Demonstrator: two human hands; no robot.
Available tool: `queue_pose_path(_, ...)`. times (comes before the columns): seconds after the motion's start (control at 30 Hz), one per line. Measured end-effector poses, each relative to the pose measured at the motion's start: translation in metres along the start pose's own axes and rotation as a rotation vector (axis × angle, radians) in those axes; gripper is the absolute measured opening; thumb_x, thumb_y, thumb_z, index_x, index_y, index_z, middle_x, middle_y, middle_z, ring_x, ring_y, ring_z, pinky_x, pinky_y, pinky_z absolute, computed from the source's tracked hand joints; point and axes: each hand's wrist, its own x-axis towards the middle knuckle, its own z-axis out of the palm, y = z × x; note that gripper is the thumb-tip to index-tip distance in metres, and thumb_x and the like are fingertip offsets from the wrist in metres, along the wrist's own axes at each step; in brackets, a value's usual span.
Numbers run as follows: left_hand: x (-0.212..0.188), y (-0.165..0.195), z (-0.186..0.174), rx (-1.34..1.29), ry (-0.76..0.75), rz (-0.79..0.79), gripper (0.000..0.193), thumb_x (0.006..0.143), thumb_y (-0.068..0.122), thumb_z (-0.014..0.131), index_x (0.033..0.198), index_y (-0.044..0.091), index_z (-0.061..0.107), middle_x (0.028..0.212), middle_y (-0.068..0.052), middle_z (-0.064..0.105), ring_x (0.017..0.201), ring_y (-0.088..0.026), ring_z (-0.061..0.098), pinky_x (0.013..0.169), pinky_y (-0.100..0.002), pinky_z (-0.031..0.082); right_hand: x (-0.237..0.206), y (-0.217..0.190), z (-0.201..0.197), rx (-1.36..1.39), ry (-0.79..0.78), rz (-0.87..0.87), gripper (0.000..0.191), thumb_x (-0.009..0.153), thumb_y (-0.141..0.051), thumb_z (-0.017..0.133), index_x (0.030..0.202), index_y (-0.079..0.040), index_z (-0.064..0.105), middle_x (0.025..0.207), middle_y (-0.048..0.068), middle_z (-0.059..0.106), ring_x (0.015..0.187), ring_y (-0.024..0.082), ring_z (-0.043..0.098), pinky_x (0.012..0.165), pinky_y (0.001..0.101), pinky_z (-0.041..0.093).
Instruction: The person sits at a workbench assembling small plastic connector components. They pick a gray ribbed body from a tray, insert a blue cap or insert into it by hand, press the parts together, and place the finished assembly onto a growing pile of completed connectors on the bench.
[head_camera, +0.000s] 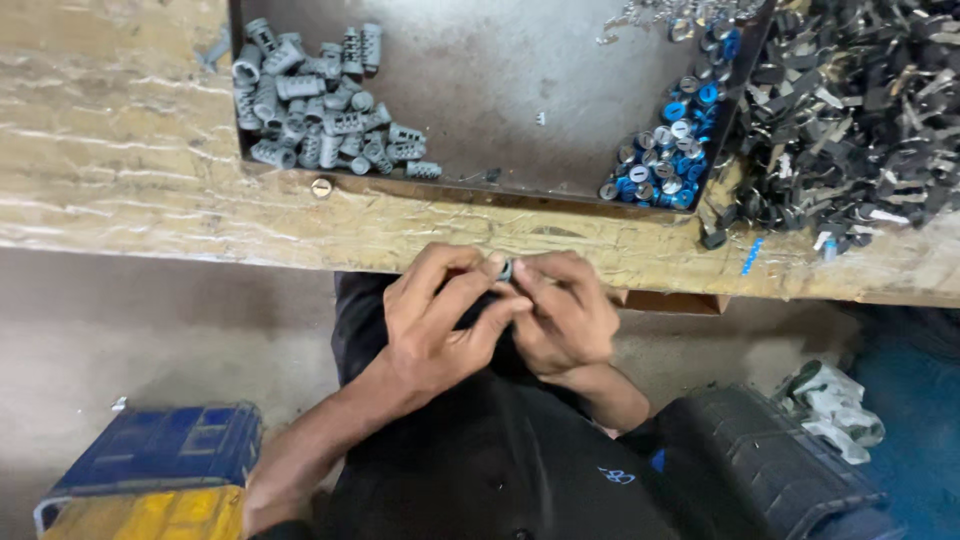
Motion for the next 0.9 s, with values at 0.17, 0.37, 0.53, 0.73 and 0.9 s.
queue_pose_path(0.17,-0.004,-0.027,0.003,-0.568,-0.053,-0.633,0.009,0.094,-0.006,0.071,0.102,-0.002,0.068,0.105,-0.015,0.073,0.092,-0.016,0.071,0.082,-0.026,0.058,0.007,0.010,-0.003,-0.136,-0.166,-0.132,0.026,0.086,-0.004,0.086,0.105,0.005,0.072,0.090,0.015,0.068,0.076,0.027,0.068,0.065,0.0357,0.055)
queue_pose_path(0.37,-0.012,-0.057,0.003,-0.386,-0.018,-0.555,0.009,0.094,-0.012,0.069,0.100,-0.005,0.070,0.093,-0.012,0.074,0.086,-0.015,0.073,0.077,-0.025,0.059,0.051,0.044,-0.046,-0.448,-0.020,0.192,0.013,0.096,-0.003,0.080,0.108,-0.003,0.076,0.098,0.011,0.072,0.076,0.022,0.069,0.069,0.0333,0.054)
queue_pose_path(0.53,-0.007,-0.065,0.006,-0.255,0.047,-0.403,0.009,0.093,-0.011,0.071,0.098,-0.005,0.070,0.091,-0.011,0.073,0.082,-0.016,0.072,0.075,-0.027,0.057,0.080,0.078,-0.051,-0.836,-0.213,0.118,0.014,0.090,-0.009,0.083,0.102,-0.006,0.076,0.089,0.010,0.064,0.081,0.030,0.063,0.069,0.0404,0.049)
queue_pose_path(0.73,0.003,-0.073,0.007,-0.104,0.071,-0.284,0.012,0.087,-0.006,0.080,0.095,-0.002,0.072,0.086,-0.012,0.072,0.072,-0.020,0.068,0.064,-0.030,0.052,0.096,0.077,-0.019,-0.712,-0.099,0.252,0.013,0.093,-0.007,0.081,0.096,-0.002,0.070,0.086,0.011,0.063,0.074,0.027,0.062,0.065,0.0384,0.048)
queue_pose_path(0.9,0.002,-0.077,0.006,-0.159,0.096,-0.279,0.012,0.090,-0.006,0.078,0.099,0.000,0.071,0.089,-0.011,0.073,0.075,-0.019,0.069,0.065,-0.030,0.053,0.100,0.067,0.003,-0.459,-0.085,0.268,0.010,0.099,-0.004,0.076,0.105,0.001,0.072,0.092,0.012,0.069,0.075,0.023,0.064,0.068,0.0347,0.050)
